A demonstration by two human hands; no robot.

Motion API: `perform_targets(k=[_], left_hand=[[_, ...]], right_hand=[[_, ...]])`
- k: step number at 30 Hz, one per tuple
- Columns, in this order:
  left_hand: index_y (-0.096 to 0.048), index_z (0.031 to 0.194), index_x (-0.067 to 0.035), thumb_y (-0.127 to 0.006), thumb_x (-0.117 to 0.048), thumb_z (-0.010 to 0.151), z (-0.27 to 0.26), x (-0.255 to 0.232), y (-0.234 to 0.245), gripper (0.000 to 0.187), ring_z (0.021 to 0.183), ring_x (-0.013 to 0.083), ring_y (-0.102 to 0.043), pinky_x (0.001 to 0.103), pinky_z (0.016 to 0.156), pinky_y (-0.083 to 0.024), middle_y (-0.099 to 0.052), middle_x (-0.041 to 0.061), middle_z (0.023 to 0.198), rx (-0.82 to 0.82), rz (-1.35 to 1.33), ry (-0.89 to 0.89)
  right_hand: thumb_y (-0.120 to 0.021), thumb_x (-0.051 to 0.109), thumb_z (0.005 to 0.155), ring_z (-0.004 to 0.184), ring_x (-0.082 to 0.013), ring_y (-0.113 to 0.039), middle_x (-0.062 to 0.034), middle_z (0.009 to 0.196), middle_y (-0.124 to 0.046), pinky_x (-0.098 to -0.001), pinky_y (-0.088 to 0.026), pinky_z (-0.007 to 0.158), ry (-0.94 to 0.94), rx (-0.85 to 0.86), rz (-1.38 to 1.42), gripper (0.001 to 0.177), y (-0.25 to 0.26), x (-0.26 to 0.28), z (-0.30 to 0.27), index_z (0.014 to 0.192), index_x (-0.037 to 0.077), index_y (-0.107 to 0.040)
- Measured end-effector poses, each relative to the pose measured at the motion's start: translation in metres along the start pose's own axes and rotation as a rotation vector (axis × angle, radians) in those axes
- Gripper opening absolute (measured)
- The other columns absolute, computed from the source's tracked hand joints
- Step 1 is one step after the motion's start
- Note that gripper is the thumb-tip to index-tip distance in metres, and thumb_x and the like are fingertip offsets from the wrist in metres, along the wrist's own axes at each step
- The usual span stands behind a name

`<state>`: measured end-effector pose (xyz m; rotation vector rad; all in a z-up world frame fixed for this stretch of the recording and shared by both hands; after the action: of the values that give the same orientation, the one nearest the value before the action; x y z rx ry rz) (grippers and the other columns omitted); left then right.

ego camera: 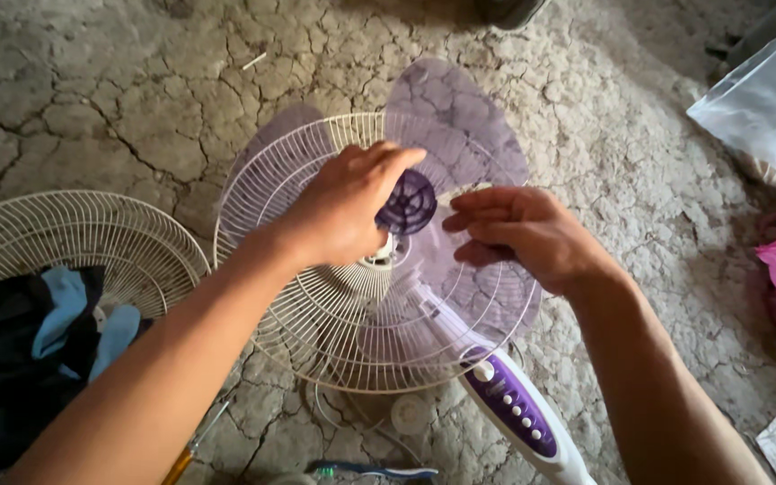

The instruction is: The person wipes a fan cage with a cloth, then attaches the cage to the fan stand. They wipe the fan blades with the cloth and mount the blades onto the stand, securing them with a nut.

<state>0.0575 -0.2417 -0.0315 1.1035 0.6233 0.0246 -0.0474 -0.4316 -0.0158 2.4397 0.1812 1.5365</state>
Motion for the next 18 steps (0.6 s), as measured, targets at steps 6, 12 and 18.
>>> perform_targets(k=[6,12,18], left_hand=[[-0.037,0.148,-0.003,-0.082,-0.002,0.066,0.016,0.023,0.002,0.093,0.132,0.0366,-0.051,0.046,0.112,-0.039,-0.055,0.019,0.142,0.114,-0.063,0.071],[-0.040,0.147,-0.007,-0.089,-0.007,0.063,0.014,0.043,0.005,0.097,0.124,0.0295,-0.063,0.038,0.106,-0.050,-0.061,0.014,0.138,0.204,-0.245,0.116],[-0.041,0.148,-0.009,-0.091,-0.008,0.064,0.009,0.054,0.004,0.098,0.125,0.0264,-0.063,0.035,0.110,-0.049,-0.058,0.013,0.141,0.234,-0.402,0.160]], right_hand=[[-0.057,0.007,0.094,0.091,-0.0249,-0.076,-0.0165,0.125,-0.074,-0.0355,-0.065,0.085,-0.023,-0.019,-0.005,0.041,-0.005,0.009,0.011,0.134,-0.002,-0.062],[-0.056,0.006,0.095,0.090,-0.0255,-0.076,-0.0184,0.122,-0.075,-0.0346,-0.065,0.084,-0.103,-0.022,0.024,0.037,-0.011,0.024,0.009,0.130,-0.002,-0.065],[-0.055,0.004,0.095,0.090,-0.0285,-0.077,-0.0230,0.124,-0.074,-0.0359,-0.065,0.083,-0.076,0.036,0.210,0.040,-0.009,0.031,0.010,0.133,-0.006,-0.063]])
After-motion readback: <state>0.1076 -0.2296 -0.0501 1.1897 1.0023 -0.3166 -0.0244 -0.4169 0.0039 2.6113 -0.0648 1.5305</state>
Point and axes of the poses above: each hand's wrist, its own z-axis towards the middle knuckle, its own y-axis out of the back of the hand, x = y × z, the point moved 4 cm from there along z, towards the middle knuckle
